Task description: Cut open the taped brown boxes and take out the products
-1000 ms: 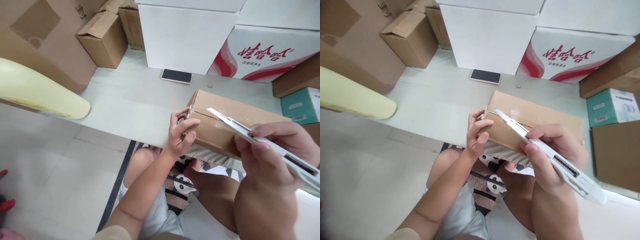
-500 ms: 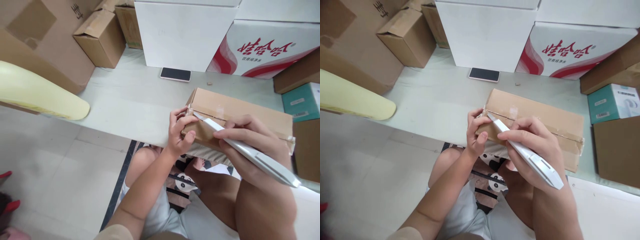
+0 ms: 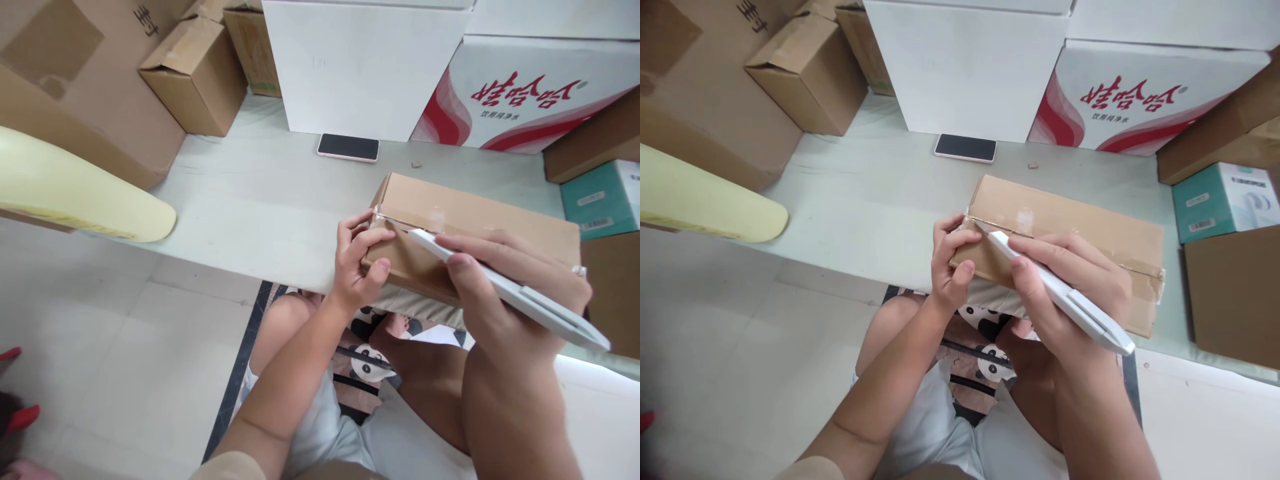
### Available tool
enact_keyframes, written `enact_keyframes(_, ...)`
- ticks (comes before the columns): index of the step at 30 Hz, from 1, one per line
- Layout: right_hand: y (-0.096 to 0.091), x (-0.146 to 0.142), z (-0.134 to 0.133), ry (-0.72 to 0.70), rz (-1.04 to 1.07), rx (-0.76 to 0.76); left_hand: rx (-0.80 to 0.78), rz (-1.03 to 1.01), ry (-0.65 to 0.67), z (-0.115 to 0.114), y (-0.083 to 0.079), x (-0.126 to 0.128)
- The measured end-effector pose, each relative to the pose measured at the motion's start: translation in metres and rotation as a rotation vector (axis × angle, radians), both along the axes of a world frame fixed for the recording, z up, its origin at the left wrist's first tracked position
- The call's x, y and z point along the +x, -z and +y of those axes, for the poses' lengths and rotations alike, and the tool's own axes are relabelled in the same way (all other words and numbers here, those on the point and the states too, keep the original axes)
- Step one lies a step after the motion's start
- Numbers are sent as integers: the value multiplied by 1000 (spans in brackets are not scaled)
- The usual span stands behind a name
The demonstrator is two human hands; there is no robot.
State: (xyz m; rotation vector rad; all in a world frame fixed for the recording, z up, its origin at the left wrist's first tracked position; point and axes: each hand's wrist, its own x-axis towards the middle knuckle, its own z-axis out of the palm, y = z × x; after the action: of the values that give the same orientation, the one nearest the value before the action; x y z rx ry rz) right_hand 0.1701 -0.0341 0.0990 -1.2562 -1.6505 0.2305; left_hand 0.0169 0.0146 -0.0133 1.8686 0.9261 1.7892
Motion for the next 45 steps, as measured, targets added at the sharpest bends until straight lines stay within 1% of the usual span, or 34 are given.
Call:
enact_keyframes(3,3,-1,-1,39,76,-22,7,27,-30,0,-1,-1)
enact_keyframes(6,8,0,1,123,153,82,6,72,-69,-1,-3,-2)
enact_keyframes(8,9,1,1,151,196,136,10,75,-83,-1,-3,-2)
enact_keyframes(9,8,2,1,144,203,122,12,68,-85,-1,-3,-2)
enact_keyframes(13,1,9,-6,112,191,-16,10,48,-79,0,-4,-2)
enact_keyframes(20,-11,14,-14,131,121,-99,-5,47,-69,2,-4,-3)
enact_keyframes(23,-13,12,-19,164,194,-158,-18,36,-57,1,-4,-3)
enact_keyframes(26,-13,12,-23,219,281,-163,-26,32,-47,1,-4,-2)
enact_keyframes(29,-9,16,-22,227,327,-143,-30,20,-30,1,-4,-3)
enact_keyframes(32,-6,22,-20,233,322,-127,-41,24,-24,1,-3,-3)
enact_keyframes(37,-4,26,-16,276,328,-84,-41,58,-50,2,-1,-4)
enact_keyframes(40,-2,29,-14,343,320,2,-34,63,-63,3,-1,-4)
enact_keyframes(43,1,39,-11,336,426,72,-16,51,-56,4,-1,-4)
enact_keyframes(45,5,52,-7,303,524,228,-7,39,-40,6,-1,-5)
